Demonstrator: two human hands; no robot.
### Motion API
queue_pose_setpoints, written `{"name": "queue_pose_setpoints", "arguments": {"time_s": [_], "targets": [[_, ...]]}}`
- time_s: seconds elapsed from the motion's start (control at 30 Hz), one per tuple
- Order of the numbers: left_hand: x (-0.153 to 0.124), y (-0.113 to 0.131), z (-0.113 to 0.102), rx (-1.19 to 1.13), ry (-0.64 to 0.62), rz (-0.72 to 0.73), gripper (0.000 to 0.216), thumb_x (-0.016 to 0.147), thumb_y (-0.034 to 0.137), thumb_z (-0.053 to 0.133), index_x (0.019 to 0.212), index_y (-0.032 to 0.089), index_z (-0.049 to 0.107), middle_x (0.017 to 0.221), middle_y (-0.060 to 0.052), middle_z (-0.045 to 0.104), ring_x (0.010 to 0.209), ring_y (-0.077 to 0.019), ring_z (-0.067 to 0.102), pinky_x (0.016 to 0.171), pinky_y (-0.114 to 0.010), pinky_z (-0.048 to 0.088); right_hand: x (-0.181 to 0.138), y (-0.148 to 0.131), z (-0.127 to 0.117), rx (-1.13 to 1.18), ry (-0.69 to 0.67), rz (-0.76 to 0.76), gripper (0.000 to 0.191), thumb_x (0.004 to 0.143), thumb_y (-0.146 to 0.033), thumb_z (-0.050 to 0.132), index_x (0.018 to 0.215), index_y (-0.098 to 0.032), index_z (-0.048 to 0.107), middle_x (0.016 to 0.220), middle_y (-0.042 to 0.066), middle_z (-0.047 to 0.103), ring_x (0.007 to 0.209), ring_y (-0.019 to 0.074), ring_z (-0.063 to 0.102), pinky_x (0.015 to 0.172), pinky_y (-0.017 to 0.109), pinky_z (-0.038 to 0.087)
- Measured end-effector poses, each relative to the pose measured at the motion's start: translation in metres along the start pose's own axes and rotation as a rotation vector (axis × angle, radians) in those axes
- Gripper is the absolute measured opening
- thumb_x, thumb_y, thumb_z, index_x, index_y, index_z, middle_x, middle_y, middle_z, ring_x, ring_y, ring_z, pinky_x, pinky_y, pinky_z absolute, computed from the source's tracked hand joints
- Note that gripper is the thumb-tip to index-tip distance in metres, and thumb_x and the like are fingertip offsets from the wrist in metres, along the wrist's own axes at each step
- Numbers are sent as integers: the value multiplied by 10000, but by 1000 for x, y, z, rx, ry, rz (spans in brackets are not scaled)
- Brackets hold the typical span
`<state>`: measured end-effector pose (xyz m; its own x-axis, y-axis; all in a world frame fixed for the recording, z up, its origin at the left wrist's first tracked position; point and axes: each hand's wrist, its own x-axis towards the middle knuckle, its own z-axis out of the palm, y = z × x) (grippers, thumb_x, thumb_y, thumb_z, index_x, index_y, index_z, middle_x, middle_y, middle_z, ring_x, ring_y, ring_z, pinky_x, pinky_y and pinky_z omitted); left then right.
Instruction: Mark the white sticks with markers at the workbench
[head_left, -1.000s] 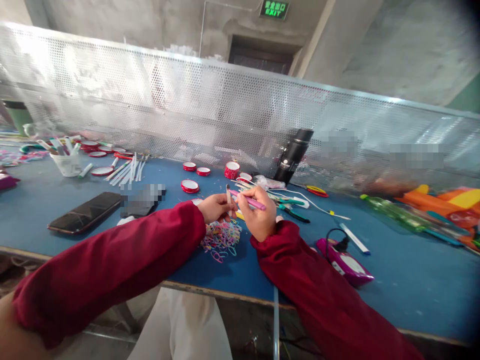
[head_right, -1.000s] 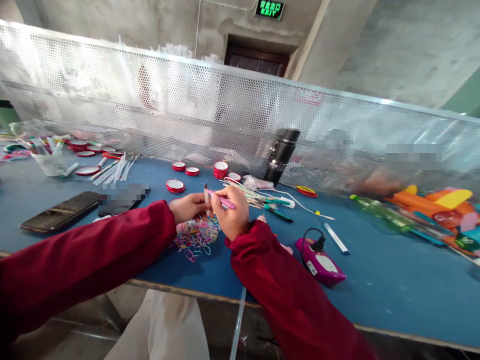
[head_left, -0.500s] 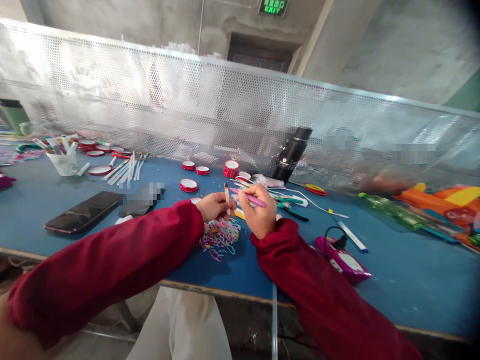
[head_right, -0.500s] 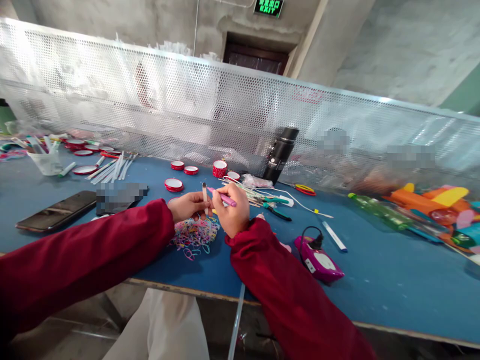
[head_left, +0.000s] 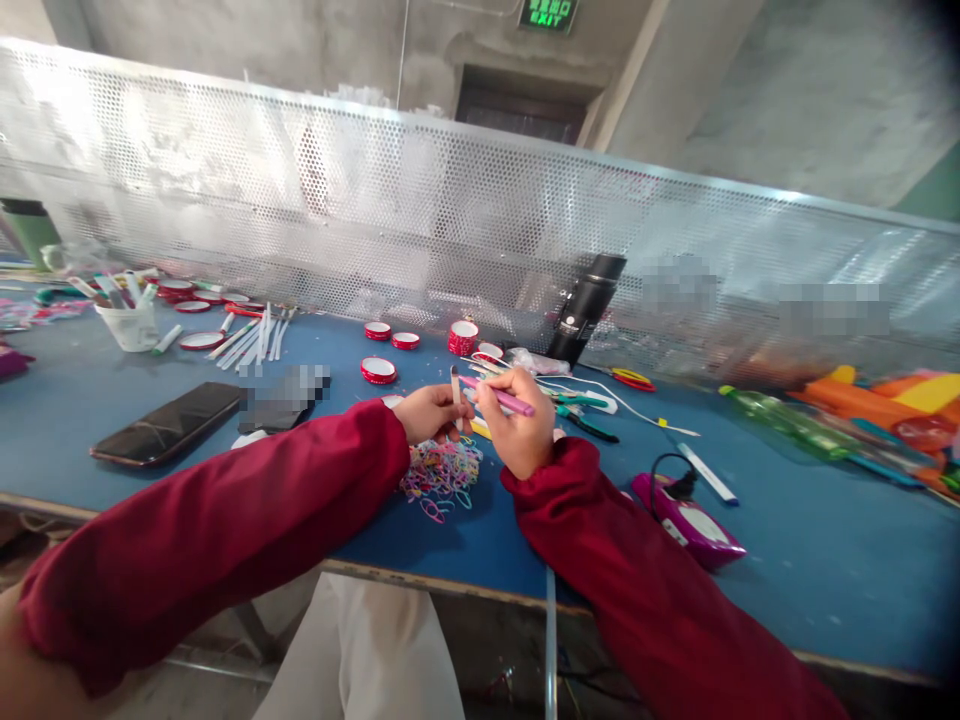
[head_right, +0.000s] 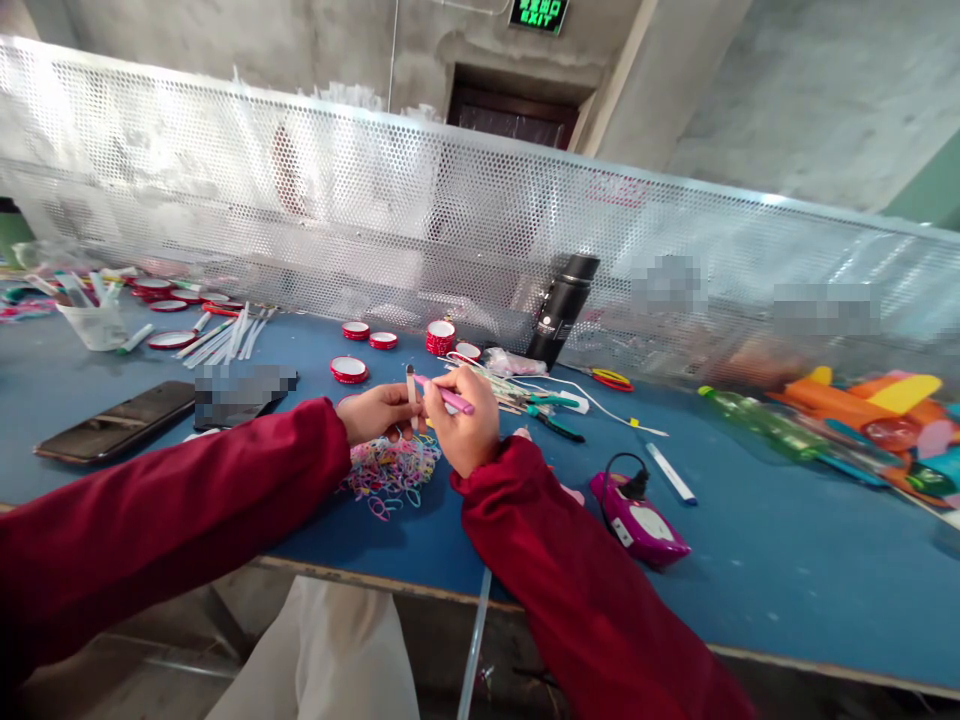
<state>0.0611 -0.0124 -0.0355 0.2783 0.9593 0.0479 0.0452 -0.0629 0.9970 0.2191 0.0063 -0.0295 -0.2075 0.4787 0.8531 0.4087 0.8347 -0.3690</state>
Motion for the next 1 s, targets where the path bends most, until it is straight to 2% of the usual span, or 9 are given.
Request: {"name": "queue_pose_setpoints", "arguments": {"time_s": [0.57,1.0], "targets": [[0,-1,0,13,1,-3,94,874,190,512,848,113,560,702,-12,612,464,-56,543,395,-162,374,0,1,-1,-21,-5,1,84,840,-299,582,804,-227,560,738,15,654,715,183,630,660,315,489],[0,-1,0,3,-8,-2,109,853,223,561,851,114,563,703,-17,619,467,-61,548,398,-166,373,0,-2,-2,-17,-5,-2,82,847,-291,575,801,-225,561,734,10,656,706,176,628,666,313,485]]}}
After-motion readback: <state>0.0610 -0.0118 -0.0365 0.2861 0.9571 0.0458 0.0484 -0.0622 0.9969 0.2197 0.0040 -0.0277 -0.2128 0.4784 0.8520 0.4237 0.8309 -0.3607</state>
